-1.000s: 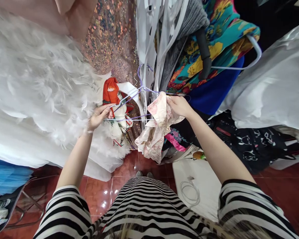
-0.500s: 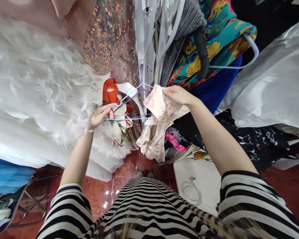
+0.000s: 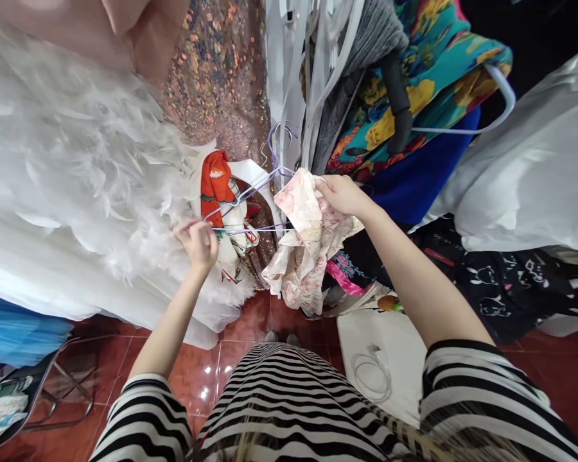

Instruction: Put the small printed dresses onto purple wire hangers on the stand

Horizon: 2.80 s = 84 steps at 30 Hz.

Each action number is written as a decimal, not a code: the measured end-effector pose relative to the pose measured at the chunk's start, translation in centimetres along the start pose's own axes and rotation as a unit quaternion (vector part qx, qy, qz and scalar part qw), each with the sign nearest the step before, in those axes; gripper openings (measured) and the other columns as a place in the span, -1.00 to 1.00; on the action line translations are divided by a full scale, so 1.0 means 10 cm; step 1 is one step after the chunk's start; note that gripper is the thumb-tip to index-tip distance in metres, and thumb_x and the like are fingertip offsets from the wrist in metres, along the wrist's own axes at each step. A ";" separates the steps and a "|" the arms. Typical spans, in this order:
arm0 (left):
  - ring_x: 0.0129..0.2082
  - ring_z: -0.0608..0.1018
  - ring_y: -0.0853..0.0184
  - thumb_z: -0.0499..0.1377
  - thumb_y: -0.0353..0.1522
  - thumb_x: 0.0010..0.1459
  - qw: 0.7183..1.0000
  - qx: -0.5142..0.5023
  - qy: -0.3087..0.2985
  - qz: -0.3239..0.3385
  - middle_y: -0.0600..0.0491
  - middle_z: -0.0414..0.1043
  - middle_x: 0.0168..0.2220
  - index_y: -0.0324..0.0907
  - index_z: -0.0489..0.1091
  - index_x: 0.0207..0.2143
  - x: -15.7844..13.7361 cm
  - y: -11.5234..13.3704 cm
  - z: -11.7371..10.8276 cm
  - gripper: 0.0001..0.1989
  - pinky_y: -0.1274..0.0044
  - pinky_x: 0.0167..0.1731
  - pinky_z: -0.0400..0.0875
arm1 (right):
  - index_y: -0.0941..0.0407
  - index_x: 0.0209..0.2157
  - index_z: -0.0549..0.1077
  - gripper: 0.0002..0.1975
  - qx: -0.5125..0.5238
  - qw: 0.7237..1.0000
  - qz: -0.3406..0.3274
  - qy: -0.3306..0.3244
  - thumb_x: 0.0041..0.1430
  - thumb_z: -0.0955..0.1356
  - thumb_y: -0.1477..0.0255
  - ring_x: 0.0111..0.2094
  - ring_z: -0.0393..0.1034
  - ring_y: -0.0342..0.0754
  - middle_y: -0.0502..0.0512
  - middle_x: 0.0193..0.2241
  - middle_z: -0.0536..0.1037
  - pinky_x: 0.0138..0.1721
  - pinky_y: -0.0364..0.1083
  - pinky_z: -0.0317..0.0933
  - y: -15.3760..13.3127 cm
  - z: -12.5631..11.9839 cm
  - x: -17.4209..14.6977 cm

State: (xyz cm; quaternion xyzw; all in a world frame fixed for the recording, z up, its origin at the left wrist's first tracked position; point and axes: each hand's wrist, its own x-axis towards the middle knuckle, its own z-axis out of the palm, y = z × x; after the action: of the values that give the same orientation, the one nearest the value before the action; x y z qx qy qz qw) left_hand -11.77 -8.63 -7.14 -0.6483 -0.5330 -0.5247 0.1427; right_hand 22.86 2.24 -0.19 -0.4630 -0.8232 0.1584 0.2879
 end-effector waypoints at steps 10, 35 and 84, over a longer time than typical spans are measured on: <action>0.22 0.44 0.18 0.10 -0.49 0.21 0.744 0.039 -0.571 0.345 -0.16 0.52 0.11 -0.22 0.40 0.16 -0.63 0.59 0.71 -0.54 0.36 0.19 0.28 | 0.01 -0.55 0.13 -0.48 0.015 1.000 -0.003 -0.022 0.28 0.09 -0.08 -0.40 0.34 0.06 0.09 -0.58 0.40 -0.25 -0.01 0.19 0.01 0.02 0.04; -0.01 0.59 0.15 0.12 -0.50 0.16 0.825 -0.058 -0.555 -0.093 -0.12 0.57 -0.04 -0.20 0.49 -0.09 -0.57 0.38 0.94 -0.71 0.31 0.09 0.47 | 0.02 -0.53 0.16 -0.33 0.064 0.997 -0.004 -0.044 0.11 0.00 -0.30 -0.41 0.33 0.05 0.08 -0.58 0.38 -0.31 -0.01 0.20 0.03 0.09 0.07; -0.83 0.03 0.59 0.20 -0.47 -0.13 0.542 -0.351 -0.577 -0.500 0.33 0.10 -0.78 -0.20 0.45 -0.39 -0.27 0.29 0.27 -0.84 0.72 -0.81 -0.13 | 0.03 -0.57 0.14 -0.30 0.028 0.998 -0.017 -0.062 0.06 0.02 -0.34 -0.46 0.19 -0.04 0.02 -0.60 0.26 -0.37 -0.06 0.12 0.12 -0.04 0.09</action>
State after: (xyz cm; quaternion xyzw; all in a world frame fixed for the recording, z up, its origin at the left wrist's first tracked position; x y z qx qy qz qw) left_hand -7.54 -9.18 -9.37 -0.4374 -0.5111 -0.1686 -0.7204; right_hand 23.54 3.67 -0.19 -0.4302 -0.8424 0.2049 0.2516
